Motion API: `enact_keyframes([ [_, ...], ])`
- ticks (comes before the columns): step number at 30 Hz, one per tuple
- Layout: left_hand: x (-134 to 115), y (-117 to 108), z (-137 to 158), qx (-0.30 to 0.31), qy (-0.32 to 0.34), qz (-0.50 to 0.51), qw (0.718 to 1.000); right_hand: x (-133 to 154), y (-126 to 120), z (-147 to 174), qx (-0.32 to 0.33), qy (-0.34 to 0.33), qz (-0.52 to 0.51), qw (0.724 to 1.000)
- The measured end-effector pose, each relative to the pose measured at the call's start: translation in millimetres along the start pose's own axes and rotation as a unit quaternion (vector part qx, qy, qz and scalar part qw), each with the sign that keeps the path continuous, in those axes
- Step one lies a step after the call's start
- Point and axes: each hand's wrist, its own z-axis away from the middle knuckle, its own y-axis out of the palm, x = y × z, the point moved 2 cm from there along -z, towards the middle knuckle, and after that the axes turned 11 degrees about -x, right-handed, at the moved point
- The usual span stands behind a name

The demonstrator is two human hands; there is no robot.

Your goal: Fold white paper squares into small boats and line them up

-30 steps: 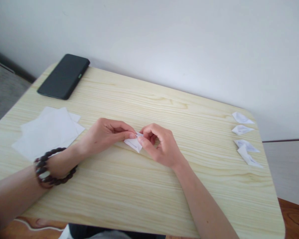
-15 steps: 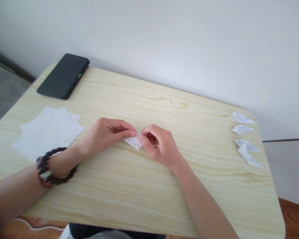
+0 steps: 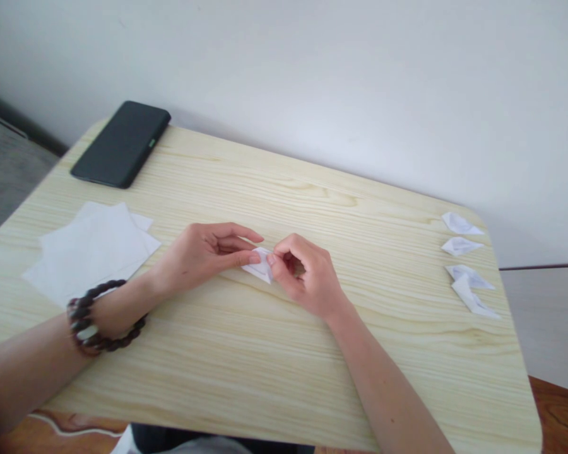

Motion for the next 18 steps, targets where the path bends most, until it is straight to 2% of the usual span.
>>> enact_keyframes([
  [12, -5.4, 0.7, 1.5, -0.016, 0.027, -0.040, 0.999, 1.1, -0.5, 0.6, 0.000, -0.030, 0.024, 0.999],
  [18, -7.1, 0.8, 1.7, -0.028, 0.018, -0.044, 0.998, 0.6, -0.3, 1.4, 0.001, -0.029, 0.022, 0.999],
])
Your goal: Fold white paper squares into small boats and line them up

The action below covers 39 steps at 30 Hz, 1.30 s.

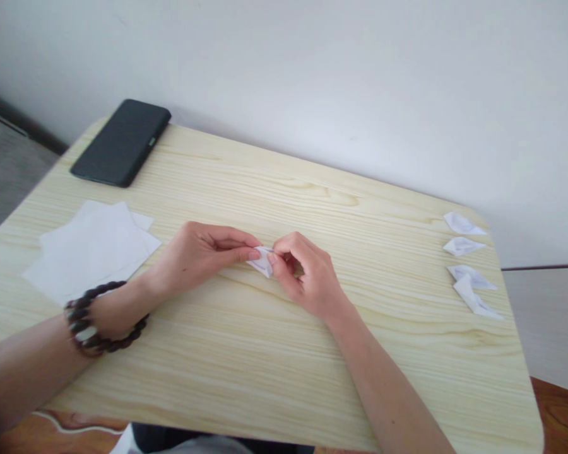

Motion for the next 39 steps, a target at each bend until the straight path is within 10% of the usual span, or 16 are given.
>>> enact_keyframes([
  [16, -0.8, -3.0, -3.3, -0.044, 0.006, -0.026, 0.999, -8.8, 6.2, 0.5, -0.079, 0.185, -0.130, 0.971],
  [29, 1.2, -3.8, -4.3, 0.012, -0.001, -0.044, 0.999, -8.5, 2.6, -2.1, -0.111, 0.164, -0.081, 0.977],
  [39, 3.1, -11.5, -13.3, -0.034, 0.303, -0.275, 0.912, -10.5, -1.9, -2.0, -0.047, -0.001, 0.090, 0.995],
])
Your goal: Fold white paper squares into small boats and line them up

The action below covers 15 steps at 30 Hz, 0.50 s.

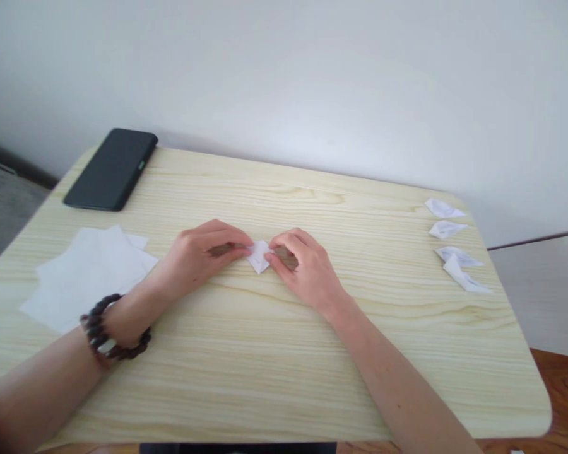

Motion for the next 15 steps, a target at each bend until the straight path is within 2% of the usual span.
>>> enact_keyframes([
  [4, 6.5, 2.2, 0.0, 0.010, 0.100, -0.034, 0.994, -7.0, -8.0, -0.5, 0.089, -0.047, -0.022, 0.995],
  [8, 1.5, 2.9, 1.7, 0.029, 0.152, -0.069, 0.986, -9.7, -10.8, 0.1, 0.077, -0.083, -0.021, 0.993],
  [12, -7.7, 3.6, 2.1, 0.047, 0.140, -0.111, 0.983, -7.0, -8.6, 2.0, 0.066, -0.103, -0.016, 0.992],
  [15, -9.2, 5.6, 2.1, 0.031, 0.127, -0.125, 0.984, -5.6, -8.3, 3.6, 0.067, -0.104, -0.010, 0.992],
])
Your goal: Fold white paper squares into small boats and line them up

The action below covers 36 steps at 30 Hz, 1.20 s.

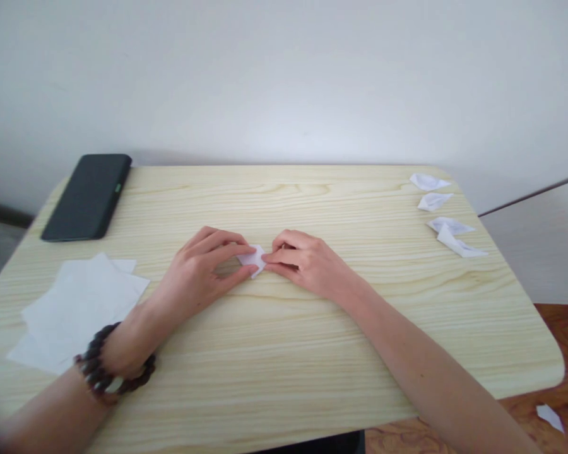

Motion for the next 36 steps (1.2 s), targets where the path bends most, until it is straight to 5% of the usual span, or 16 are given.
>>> enact_keyframes([
  [14, -8.1, 1.1, 10.8, 0.044, 0.036, -0.126, 0.990, 0.3, 0.3, 3.1, -0.002, 0.009, 0.012, 1.000],
  [36, -5.4, -1.6, 9.4, -0.002, 0.112, -0.018, 0.994, -3.3, -0.3, 0.2, 0.006, 0.006, 0.005, 1.000],
])
